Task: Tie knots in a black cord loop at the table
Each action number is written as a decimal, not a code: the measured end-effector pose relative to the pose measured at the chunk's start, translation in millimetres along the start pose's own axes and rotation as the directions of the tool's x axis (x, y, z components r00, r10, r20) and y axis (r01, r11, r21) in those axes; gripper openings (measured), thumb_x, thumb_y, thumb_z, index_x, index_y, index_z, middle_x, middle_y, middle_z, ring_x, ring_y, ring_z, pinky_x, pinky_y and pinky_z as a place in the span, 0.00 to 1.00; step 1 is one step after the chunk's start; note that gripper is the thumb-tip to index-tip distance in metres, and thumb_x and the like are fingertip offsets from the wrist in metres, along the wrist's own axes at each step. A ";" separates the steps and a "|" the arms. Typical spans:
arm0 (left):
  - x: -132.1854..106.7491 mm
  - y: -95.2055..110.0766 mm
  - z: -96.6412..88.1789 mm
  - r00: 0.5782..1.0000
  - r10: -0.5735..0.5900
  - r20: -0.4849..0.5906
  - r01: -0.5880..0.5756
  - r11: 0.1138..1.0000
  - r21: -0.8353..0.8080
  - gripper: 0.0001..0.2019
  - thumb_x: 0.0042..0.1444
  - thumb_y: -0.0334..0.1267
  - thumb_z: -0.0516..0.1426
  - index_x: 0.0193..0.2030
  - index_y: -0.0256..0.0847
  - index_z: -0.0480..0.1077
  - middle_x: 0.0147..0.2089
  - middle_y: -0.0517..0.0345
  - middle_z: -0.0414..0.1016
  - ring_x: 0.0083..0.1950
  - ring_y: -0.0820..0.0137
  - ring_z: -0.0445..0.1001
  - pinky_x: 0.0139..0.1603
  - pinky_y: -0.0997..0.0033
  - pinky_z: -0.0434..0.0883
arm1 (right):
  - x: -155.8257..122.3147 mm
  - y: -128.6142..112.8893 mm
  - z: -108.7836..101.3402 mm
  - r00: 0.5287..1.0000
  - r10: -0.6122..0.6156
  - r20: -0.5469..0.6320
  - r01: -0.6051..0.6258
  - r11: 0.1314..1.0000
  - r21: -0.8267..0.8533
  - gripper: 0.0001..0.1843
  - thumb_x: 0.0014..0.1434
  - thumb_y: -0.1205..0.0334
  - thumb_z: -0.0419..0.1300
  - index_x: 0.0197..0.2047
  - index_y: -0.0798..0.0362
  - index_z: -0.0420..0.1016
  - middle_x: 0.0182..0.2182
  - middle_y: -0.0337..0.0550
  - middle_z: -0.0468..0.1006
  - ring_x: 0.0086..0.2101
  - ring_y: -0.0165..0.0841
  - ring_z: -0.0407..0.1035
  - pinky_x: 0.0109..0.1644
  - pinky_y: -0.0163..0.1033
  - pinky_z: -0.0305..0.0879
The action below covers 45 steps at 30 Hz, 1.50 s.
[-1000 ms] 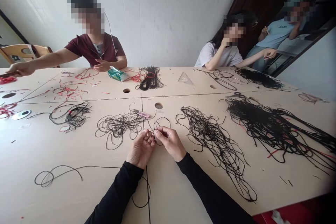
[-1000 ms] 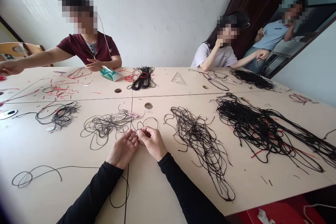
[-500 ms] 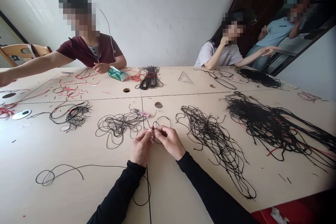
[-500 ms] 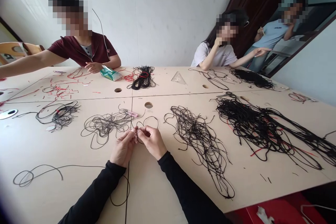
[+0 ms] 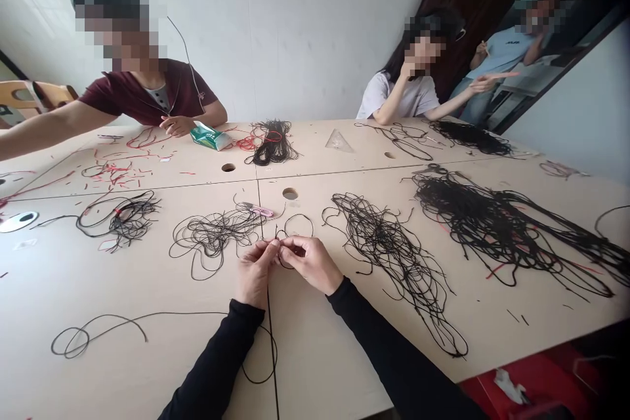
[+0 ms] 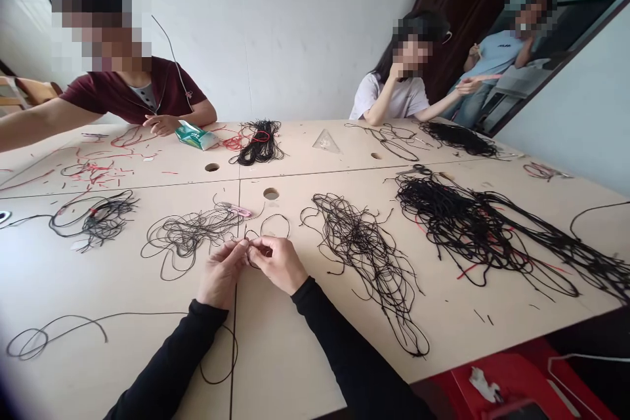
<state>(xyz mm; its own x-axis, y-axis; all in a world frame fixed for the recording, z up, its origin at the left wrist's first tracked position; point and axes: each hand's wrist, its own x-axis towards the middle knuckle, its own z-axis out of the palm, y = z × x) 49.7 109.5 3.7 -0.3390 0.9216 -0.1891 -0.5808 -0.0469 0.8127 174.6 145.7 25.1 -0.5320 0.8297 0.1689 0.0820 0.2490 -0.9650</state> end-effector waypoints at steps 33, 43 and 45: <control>-8.4 8.5 6.7 0.981 -0.095 0.170 0.062 0.980 0.190 0.15 0.44 0.42 0.67 0.30 0.34 0.70 0.27 0.55 0.75 0.25 0.72 0.73 0.30 0.70 0.72 | 2.9 -2.7 -16.8 0.977 -0.132 -0.168 0.092 0.970 -0.227 0.10 0.63 0.59 0.54 0.32 0.53 0.71 0.34 0.42 0.73 0.34 0.32 0.64 0.41 0.37 0.61; -16.8 4.6 10.7 0.975 0.026 0.220 -0.124 0.887 0.445 0.13 0.49 0.44 0.64 0.25 0.37 0.68 0.19 0.59 0.69 0.18 0.76 0.64 0.20 0.76 0.61 | -0.3 -5.4 -17.4 0.944 -0.292 -0.153 0.184 0.852 -0.490 0.09 0.61 0.56 0.58 0.37 0.51 0.76 0.36 0.46 0.72 0.42 0.39 0.65 0.49 0.46 0.62; -17.6 3.4 10.0 0.971 0.054 0.235 -0.164 0.863 0.478 0.13 0.50 0.43 0.63 0.24 0.38 0.67 0.18 0.60 0.69 0.19 0.75 0.64 0.21 0.76 0.60 | -0.1 -4.0 -16.4 0.961 -0.265 -0.080 0.191 0.845 -0.499 0.08 0.59 0.57 0.61 0.35 0.51 0.77 0.33 0.45 0.71 0.39 0.38 0.65 0.47 0.46 0.64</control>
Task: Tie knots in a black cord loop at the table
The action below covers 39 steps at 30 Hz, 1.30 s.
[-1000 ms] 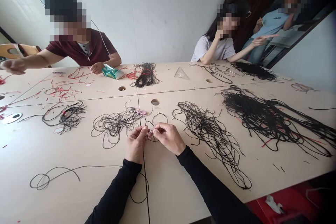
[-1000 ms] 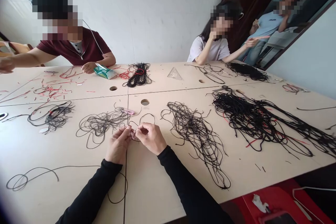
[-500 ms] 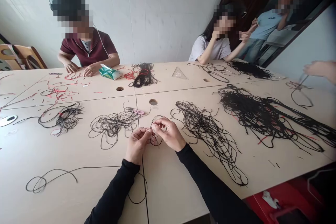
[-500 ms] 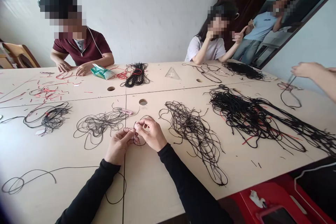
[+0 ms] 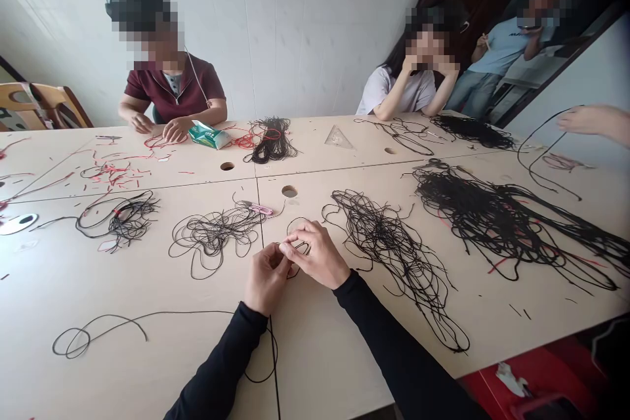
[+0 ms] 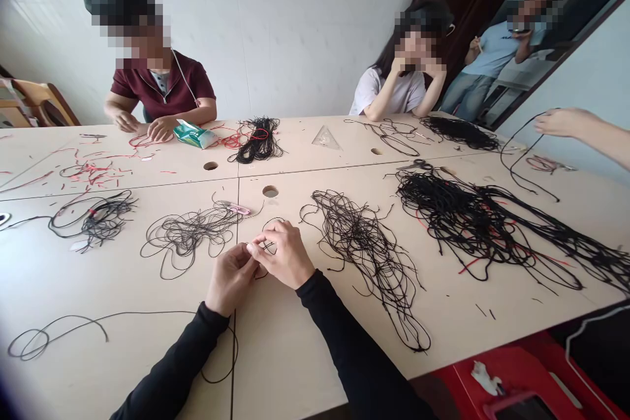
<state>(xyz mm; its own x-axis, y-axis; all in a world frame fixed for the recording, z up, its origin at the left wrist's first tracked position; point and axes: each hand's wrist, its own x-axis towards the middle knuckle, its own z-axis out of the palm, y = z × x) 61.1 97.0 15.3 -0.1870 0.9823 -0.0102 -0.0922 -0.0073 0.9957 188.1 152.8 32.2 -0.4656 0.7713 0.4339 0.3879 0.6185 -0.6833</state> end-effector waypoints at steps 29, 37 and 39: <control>6.8 3.1 -5.2 0.981 -0.195 0.010 0.182 0.895 -0.407 0.16 0.46 0.45 0.66 0.29 0.35 0.67 0.27 0.57 0.71 0.23 0.75 0.69 0.22 0.74 0.67 | -1.9 -14.1 -12.3 0.992 0.093 0.085 -0.123 0.852 0.508 0.12 0.65 0.52 0.52 0.38 0.52 0.67 0.35 0.44 0.72 0.36 0.33 0.66 0.45 0.40 0.64; 4.2 1.0 -1.7 0.950 -0.210 0.230 0.291 0.861 -0.416 0.14 0.49 0.43 0.65 0.31 0.34 0.69 0.27 0.56 0.71 0.26 0.73 0.70 0.25 0.74 0.68 | -3.3 -12.0 -11.7 0.990 0.107 0.097 -0.141 0.864 0.483 0.10 0.62 0.53 0.56 0.39 0.52 0.69 0.32 0.40 0.71 0.26 0.29 0.66 0.32 0.37 0.67; 5.0 0.3 -2.9 0.956 -0.212 0.201 0.284 0.839 -0.464 0.13 0.48 0.42 0.65 0.31 0.34 0.69 0.29 0.55 0.72 0.28 0.72 0.71 0.26 0.74 0.69 | -3.5 -9.7 -12.2 0.990 0.129 0.057 -0.141 0.871 0.471 0.09 0.62 0.55 0.56 0.40 0.52 0.68 0.29 0.39 0.71 0.26 0.29 0.67 0.32 0.36 0.67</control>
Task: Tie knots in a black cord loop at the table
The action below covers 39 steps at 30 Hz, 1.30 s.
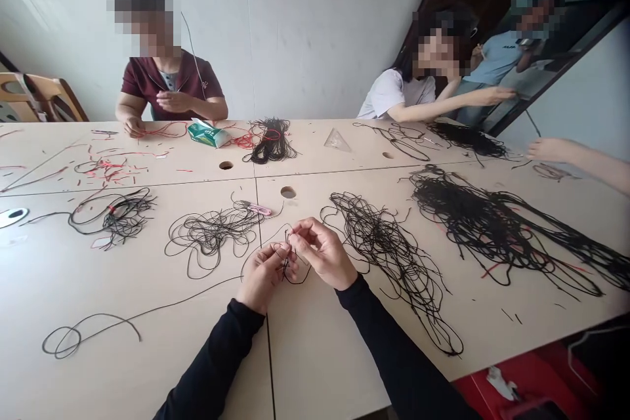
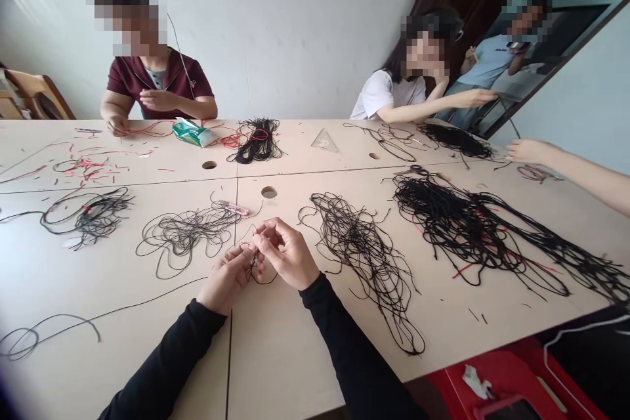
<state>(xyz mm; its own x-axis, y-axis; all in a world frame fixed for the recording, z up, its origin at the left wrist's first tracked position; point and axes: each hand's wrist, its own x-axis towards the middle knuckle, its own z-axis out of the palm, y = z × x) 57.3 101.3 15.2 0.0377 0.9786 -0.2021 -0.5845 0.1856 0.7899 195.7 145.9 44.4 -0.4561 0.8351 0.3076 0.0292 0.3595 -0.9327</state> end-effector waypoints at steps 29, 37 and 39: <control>-0.6 7.7 -0.7 0.980 0.128 -0.151 -0.112 0.987 0.113 0.13 0.46 0.42 0.65 0.28 0.35 0.68 0.25 0.59 0.70 0.23 0.76 0.67 0.23 0.75 0.65 | 6.0 11.5 1.7 0.997 0.064 0.039 -0.058 0.989 -0.134 0.10 0.62 0.56 0.55 0.39 0.53 0.70 0.37 0.43 0.74 0.40 0.34 0.69 0.49 0.40 0.64; -1.8 7.7 1.3 0.988 0.057 -0.145 -0.035 0.988 0.153 0.13 0.45 0.41 0.65 0.26 0.37 0.67 0.23 0.60 0.69 0.22 0.76 0.65 0.21 0.75 0.64 | 9.4 18.4 -7.1 0.987 0.035 -0.158 -0.084 0.946 -0.314 0.07 0.58 0.59 0.54 0.31 0.53 0.67 0.30 0.41 0.71 0.33 0.33 0.64 0.40 0.38 0.62; -2.2 8.5 2.0 0.989 0.049 -0.139 -0.029 0.989 0.146 0.14 0.45 0.41 0.66 0.25 0.37 0.66 0.23 0.59 0.69 0.21 0.76 0.65 0.21 0.75 0.64 | 8.5 19.9 -5.7 0.977 -0.005 -0.213 -0.079 0.919 -0.385 0.07 0.58 0.58 0.55 0.35 0.52 0.69 0.30 0.42 0.72 0.33 0.34 0.65 0.42 0.40 0.62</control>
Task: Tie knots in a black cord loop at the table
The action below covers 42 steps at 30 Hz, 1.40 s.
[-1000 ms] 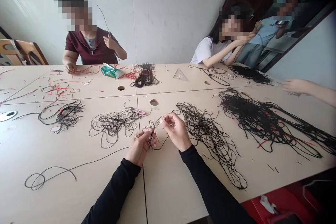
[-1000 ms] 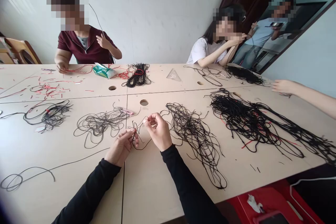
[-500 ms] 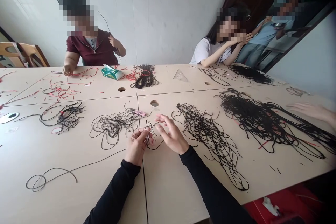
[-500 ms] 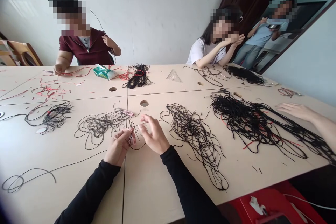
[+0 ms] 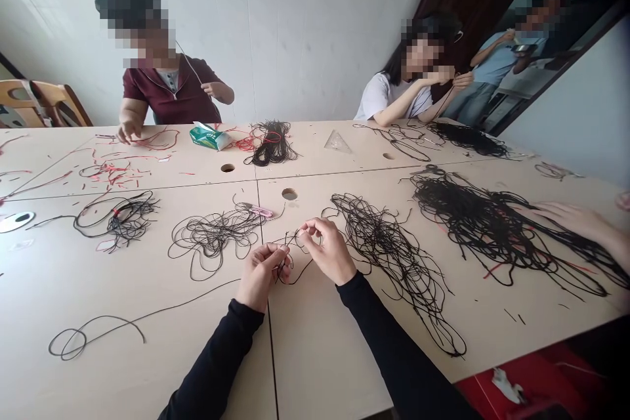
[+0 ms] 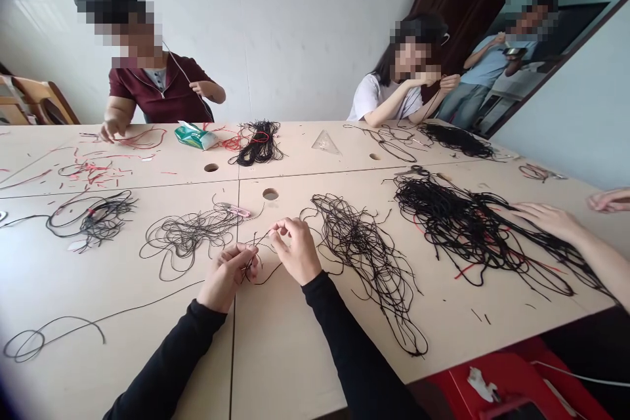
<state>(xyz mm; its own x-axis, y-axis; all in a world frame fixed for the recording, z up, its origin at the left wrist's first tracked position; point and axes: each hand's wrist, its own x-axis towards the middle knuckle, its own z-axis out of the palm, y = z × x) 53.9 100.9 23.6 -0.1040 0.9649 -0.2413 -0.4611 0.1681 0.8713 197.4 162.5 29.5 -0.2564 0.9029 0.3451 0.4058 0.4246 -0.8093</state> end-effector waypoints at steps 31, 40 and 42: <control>6.6 -2.6 -4.7 0.991 0.076 -0.106 -0.096 0.975 -0.199 0.11 0.40 0.38 0.69 0.28 0.34 0.76 0.29 0.57 0.73 0.27 0.77 0.68 0.28 0.77 0.67 | -8.8 -12.4 11.7 0.920 -0.005 0.392 -0.138 0.932 0.335 0.15 0.61 0.51 0.56 0.33 0.54 0.74 0.29 0.41 0.78 0.32 0.33 0.72 0.38 0.38 0.68; 7.5 -3.2 -4.5 0.991 0.060 -0.121 -0.084 0.976 -0.201 0.12 0.39 0.38 0.69 0.27 0.34 0.75 0.28 0.59 0.71 0.27 0.78 0.67 0.27 0.77 0.66 | -9.4 -9.8 13.4 0.905 0.012 0.424 -0.148 0.946 0.289 0.14 0.59 0.53 0.58 0.29 0.55 0.72 0.26 0.39 0.74 0.27 0.29 0.66 0.31 0.34 0.63; 7.2 -3.0 -4.8 0.991 0.061 -0.121 -0.085 0.976 -0.202 0.11 0.39 0.38 0.69 0.27 0.34 0.75 0.28 0.59 0.71 0.27 0.78 0.66 0.27 0.78 0.65 | -9.2 -8.7 12.5 0.903 0.013 0.429 -0.152 0.945 0.291 0.14 0.58 0.53 0.58 0.29 0.55 0.73 0.26 0.39 0.73 0.26 0.29 0.64 0.30 0.34 0.61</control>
<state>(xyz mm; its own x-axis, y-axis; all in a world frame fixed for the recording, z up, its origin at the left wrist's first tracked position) 50.3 106.4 17.2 -0.2377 0.9418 -0.2376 -0.6193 0.0414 0.7840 185.3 149.6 27.5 -0.6025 0.7922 0.0972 0.1671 0.2443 -0.9552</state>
